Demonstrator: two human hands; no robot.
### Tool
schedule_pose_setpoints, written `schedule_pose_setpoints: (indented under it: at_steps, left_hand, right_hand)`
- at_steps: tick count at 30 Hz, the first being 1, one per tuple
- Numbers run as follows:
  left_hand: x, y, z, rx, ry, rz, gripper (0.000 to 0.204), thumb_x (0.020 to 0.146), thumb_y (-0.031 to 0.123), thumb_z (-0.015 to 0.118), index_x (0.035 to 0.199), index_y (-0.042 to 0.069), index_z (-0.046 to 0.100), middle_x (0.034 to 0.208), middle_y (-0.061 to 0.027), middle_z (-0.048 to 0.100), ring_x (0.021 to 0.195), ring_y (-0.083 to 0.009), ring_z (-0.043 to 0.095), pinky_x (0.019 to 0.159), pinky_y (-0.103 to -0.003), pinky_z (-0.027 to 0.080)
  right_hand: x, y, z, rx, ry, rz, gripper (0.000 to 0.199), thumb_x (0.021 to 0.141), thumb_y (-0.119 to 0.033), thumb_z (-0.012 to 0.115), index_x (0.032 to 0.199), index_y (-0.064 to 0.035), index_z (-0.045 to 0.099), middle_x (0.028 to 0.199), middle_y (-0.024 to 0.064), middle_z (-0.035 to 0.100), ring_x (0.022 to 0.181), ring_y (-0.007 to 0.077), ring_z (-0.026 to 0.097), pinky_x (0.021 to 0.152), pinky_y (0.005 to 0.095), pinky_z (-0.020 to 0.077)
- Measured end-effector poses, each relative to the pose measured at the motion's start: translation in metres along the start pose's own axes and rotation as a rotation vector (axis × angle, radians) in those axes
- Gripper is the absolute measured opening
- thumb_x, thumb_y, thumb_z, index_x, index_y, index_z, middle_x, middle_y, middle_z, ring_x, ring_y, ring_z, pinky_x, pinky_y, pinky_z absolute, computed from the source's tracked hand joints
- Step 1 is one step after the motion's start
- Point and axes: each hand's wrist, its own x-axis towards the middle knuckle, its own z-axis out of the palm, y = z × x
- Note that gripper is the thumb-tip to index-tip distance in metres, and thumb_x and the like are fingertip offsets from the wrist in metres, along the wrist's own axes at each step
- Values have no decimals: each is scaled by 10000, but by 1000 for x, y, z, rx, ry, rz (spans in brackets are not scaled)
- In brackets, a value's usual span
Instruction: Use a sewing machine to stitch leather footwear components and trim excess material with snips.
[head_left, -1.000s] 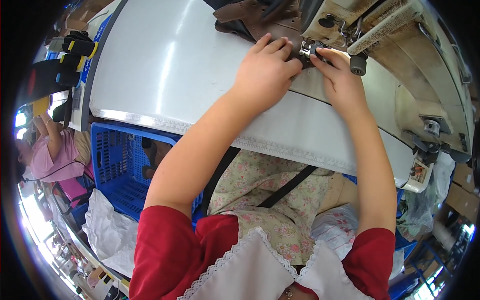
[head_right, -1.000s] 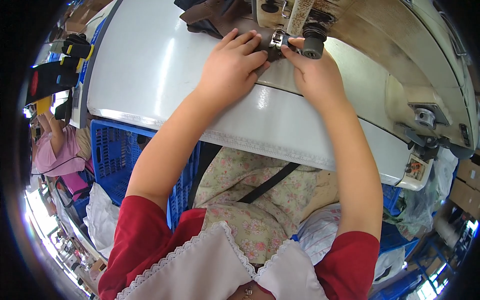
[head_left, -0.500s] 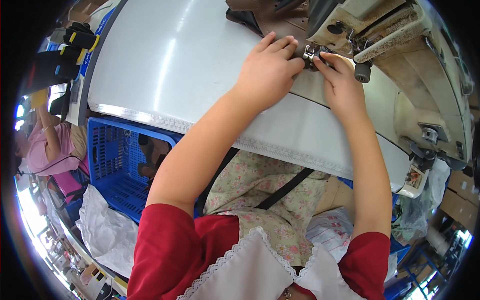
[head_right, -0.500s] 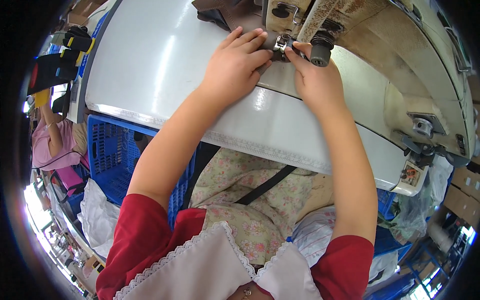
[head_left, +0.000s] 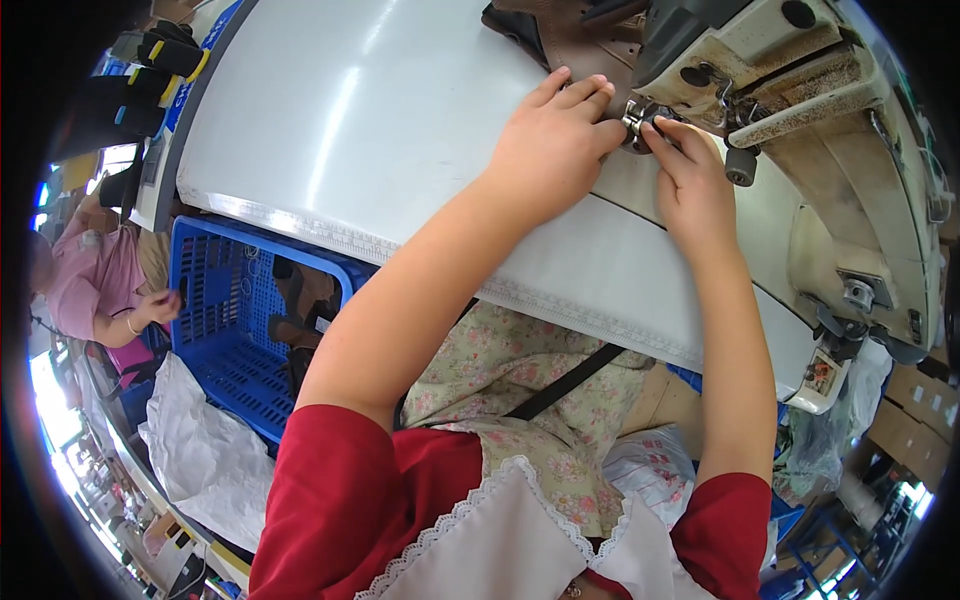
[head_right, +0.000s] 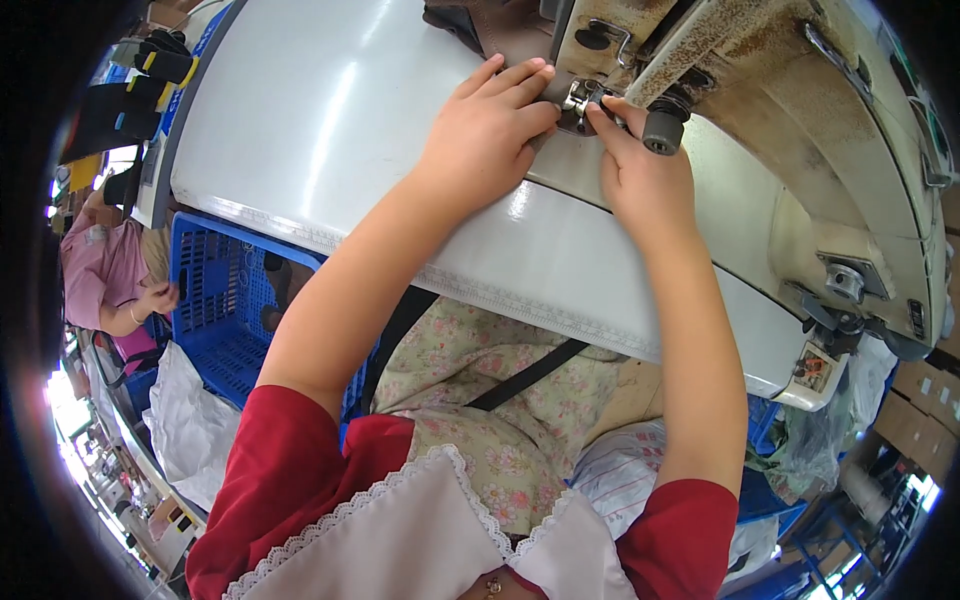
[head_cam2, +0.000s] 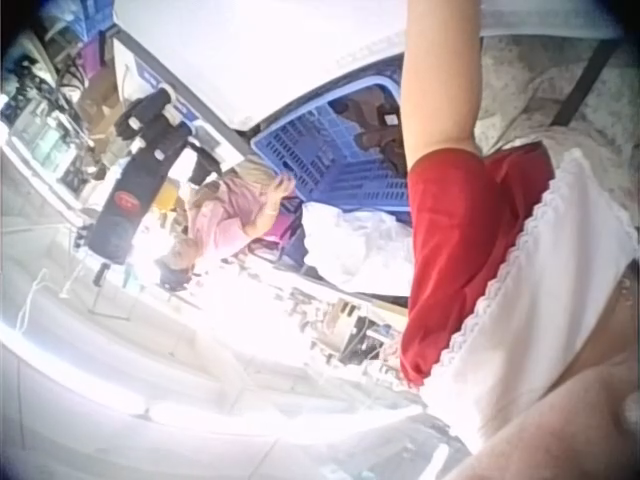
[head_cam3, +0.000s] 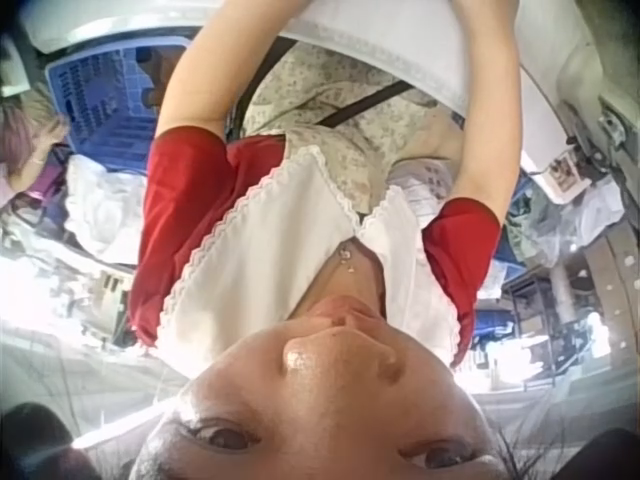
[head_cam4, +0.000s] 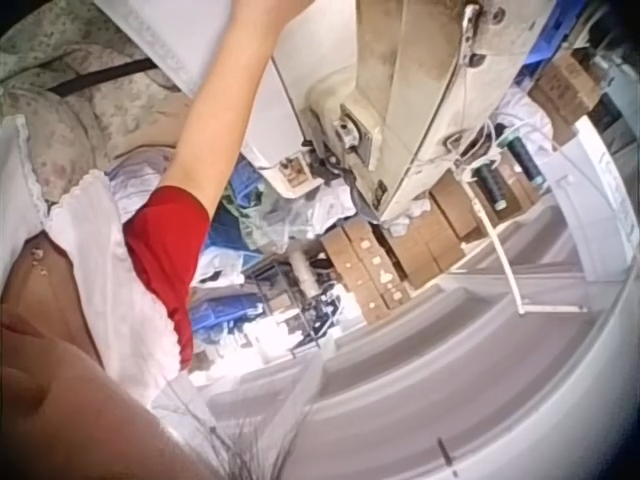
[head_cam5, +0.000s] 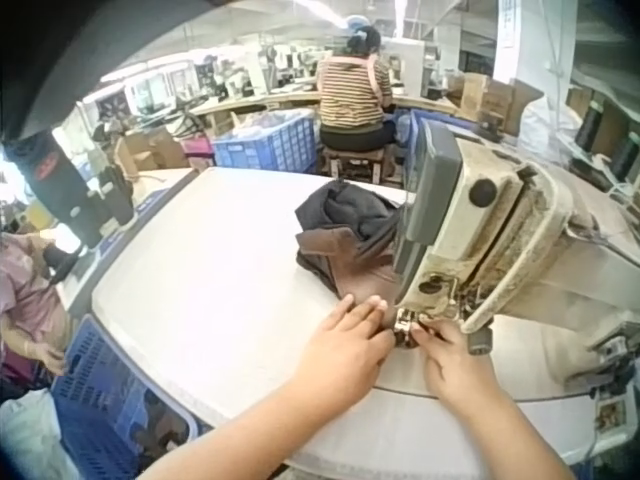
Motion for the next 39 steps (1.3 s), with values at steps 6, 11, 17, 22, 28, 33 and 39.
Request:
schedule_pose_setpoints:
  at_steps: [6,11,17,22,28,33,39]
  left_hand:
    - [1,-2,3,-9,10,-42,203,801,78,611,979,107,704,1242,-118,645,1272,-221,528,1125,-435,351]
    - [4,-2,3,-48,-29,-64,275,767,12,605,1023,81,678,1281,-94,619,1297,-241,500,1119,-435,368]
    - [4,-2,1,-63,-43,-74,336,732,-13,594,1047,72,676,1288,-106,609,1304,-253,493,1113,-439,381]
    - [5,-1,0,-57,-51,-55,360,725,-19,594,1062,70,682,1280,-127,606,1303,-271,492,1112,-438,382]
    - [6,-1,1,-71,-51,-56,330,744,-6,601,1053,68,689,1258,-130,613,1295,-279,499,1107,-439,388]
    - [7,0,2,-89,-53,-48,307,753,6,613,1045,65,691,1250,-129,617,1289,-285,504,1102,-444,392]
    - [8,-1,-1,-81,-79,-47,310,748,8,626,1048,58,688,1232,-139,617,1276,-308,502,1103,-459,388]
  right_hand:
    - [-1,-2,-1,4,-87,78,417,818,26,529,1187,-95,681,1238,63,612,1169,265,564,961,359,484]
    - [1,-1,0,-22,3,8,399,796,-4,575,1164,-111,687,1130,108,668,992,313,645,853,409,527]
    - [1,-1,1,5,36,1,431,779,0,560,1181,-104,673,1053,110,679,948,321,641,832,426,523]
    - [0,1,3,-10,33,14,426,774,-15,571,1174,-108,683,937,129,659,867,324,625,773,439,508]
    - [1,0,3,36,26,54,419,774,-24,575,1167,-111,693,836,144,632,803,331,602,731,449,489]
    - [-1,3,5,39,45,49,426,771,-17,573,1169,-114,693,840,147,639,824,347,607,757,456,490]
    - [-4,0,2,46,-102,152,434,855,-26,534,1261,-143,630,1281,70,599,1124,265,599,886,351,520]
